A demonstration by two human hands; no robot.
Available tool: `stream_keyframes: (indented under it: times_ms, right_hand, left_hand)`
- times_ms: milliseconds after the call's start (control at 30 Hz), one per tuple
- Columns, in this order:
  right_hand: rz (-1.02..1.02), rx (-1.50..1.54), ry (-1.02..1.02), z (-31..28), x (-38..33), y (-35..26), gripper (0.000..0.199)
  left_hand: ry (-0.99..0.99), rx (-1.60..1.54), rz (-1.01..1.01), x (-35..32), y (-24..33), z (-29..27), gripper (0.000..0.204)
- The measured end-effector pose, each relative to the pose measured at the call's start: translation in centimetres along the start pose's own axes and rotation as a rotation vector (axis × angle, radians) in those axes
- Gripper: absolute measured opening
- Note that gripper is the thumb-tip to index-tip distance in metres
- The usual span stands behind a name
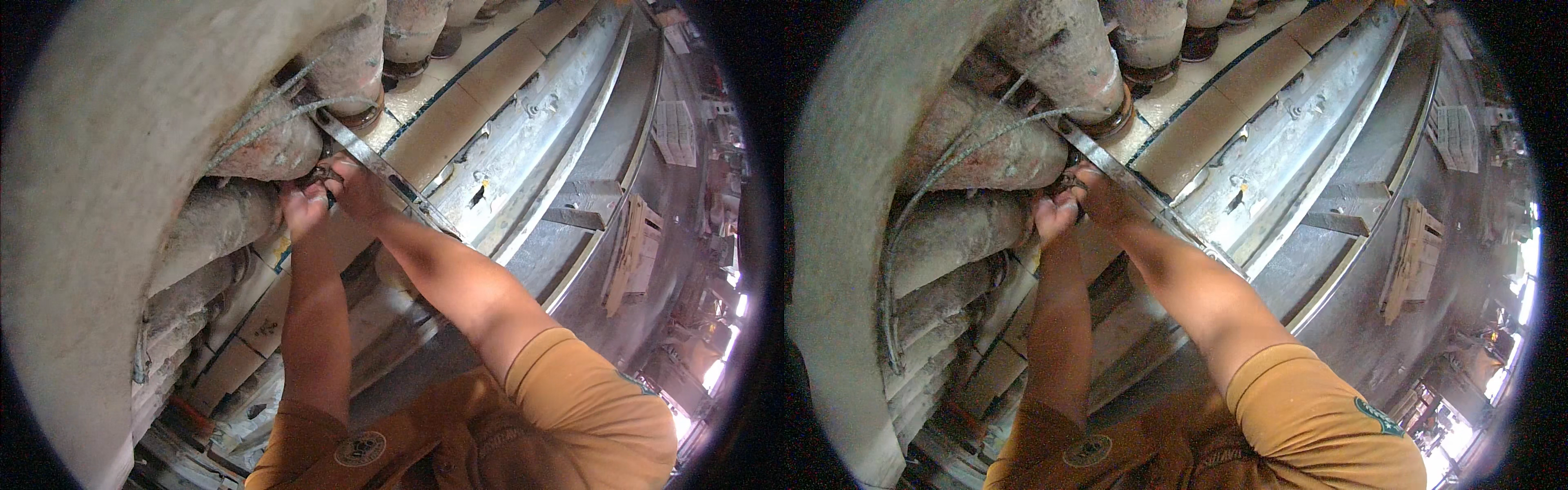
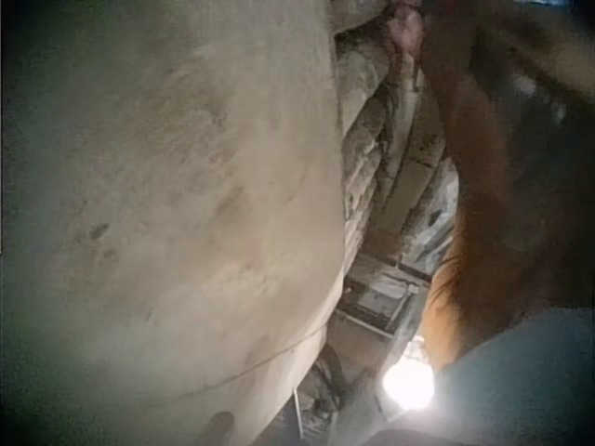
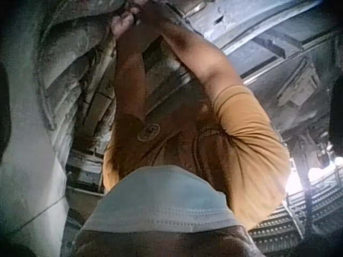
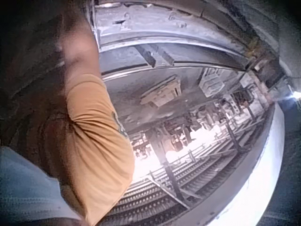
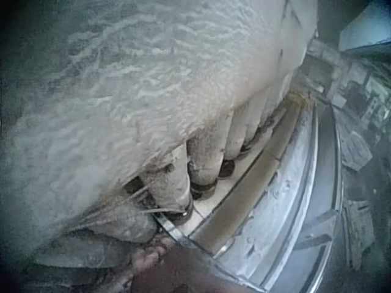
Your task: The person handles a circular metal disc and small fasteners on a metal shelf, then uses a wrench to tighten a bolt on a nearby pipe. The person continues to manipulate the disc and fasteners by hand.
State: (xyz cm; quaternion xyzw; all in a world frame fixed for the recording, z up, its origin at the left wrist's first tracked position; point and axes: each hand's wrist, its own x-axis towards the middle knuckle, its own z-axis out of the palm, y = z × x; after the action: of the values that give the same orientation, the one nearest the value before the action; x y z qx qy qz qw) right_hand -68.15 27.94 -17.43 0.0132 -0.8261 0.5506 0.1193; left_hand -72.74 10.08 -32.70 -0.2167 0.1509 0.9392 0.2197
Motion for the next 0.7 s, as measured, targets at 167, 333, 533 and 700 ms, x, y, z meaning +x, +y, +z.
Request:
stream_keyframes:
  times_ms: [167,333,533,700]
  right_hand:
    - [0.358,-0.109,-0.116,-1.3,0.2,-1.2,0.026]
    - [0.254,0.088,0.017,0.1,0.0,-0.9,0.026]
    - [0.233,-0.113,-0.049,0.4,0.3,-0.6,0.03]
    - [0.231,-0.082,0.043,0.0,0.0,-1.5,0.027]
  left_hand:
    - [0.027,-0.168,-0.053,-0.7,-1.5,1.9,0.03]
    - [-0.056,-0.139,0.063,-2.2,-1.5,4.8,0.03]
    - [-0.268,0.485,0.057,-2.8,0.8,4.4,0.038]
    - [0.027,-0.32,-0.237,-2.4,-0.8,5.9,0.03]
